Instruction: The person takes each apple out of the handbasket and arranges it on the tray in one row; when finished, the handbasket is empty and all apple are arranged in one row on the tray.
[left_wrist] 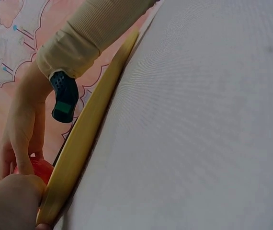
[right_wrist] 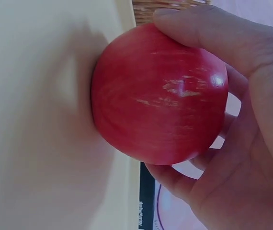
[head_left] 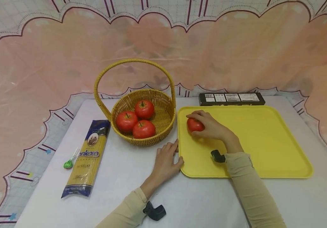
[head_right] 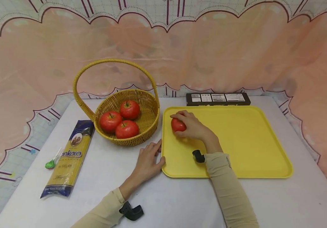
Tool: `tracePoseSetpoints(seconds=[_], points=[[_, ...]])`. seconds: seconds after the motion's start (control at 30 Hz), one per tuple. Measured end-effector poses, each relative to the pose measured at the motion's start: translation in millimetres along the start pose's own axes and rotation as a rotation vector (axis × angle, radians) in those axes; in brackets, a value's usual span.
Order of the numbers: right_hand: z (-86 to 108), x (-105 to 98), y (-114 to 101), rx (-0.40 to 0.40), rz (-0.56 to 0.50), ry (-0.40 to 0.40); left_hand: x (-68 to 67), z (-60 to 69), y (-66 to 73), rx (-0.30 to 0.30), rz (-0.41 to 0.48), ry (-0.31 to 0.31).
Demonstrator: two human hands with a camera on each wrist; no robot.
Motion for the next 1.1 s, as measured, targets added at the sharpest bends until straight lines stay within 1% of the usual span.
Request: tracePoseSetpoints(seconds=[0.17,0.3,0.43,0.5,0.6,0.7,0.77,0.87,1.1], points=[[0.7,0,0,0.004,-0.006,0.008,-0.2,-0.5,-0.6,0.001,0.003,-0.001],[2.6,-1,2,0.004,-0.003,0.006,1.8,0.0,1.6,0.012,0.005,-0.002],[3.6,-3,2,-0.009,0.001,0.011,3.0,0.4,2.5,0.019,-0.001,-0.002],[2.3,-6,-2,-0.039,-0.002,0.033,2.1,0.5,1.3,0.012,-0.008,0.006],[-0.2,-12,-10,-0.099,-0.014,0.088,0.4,0.8,-0.7,0.001,-0.015,0.011],[-1.4,-16,-19,-0.144,-0.032,0.140,0.5,0.9,-1.8,0.004,-0.014,0.004],[-1.9,-17,-25,-0.163,-0.045,0.158,0.5,0.3,-1.8,0.011,-0.015,0.005],[-3.9,-16,-35,-0.203,-0.061,0.162,-0.3,-0.7,-1.7,0.019,-0.014,0.008],[-9.5,-8,-59,-0.315,-0.076,0.139,1.2,-1.0,-1.9,0.020,-0.009,0.003]])
Point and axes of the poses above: each hand's wrist, its own z-axis away from the middle knuckle, its own x-axis out of the palm, y = z × x, the point moved 7 cm from there along -z, towards the middle knuckle, and after that the axes turned 6 degrees about y, right-handed, at the moved point
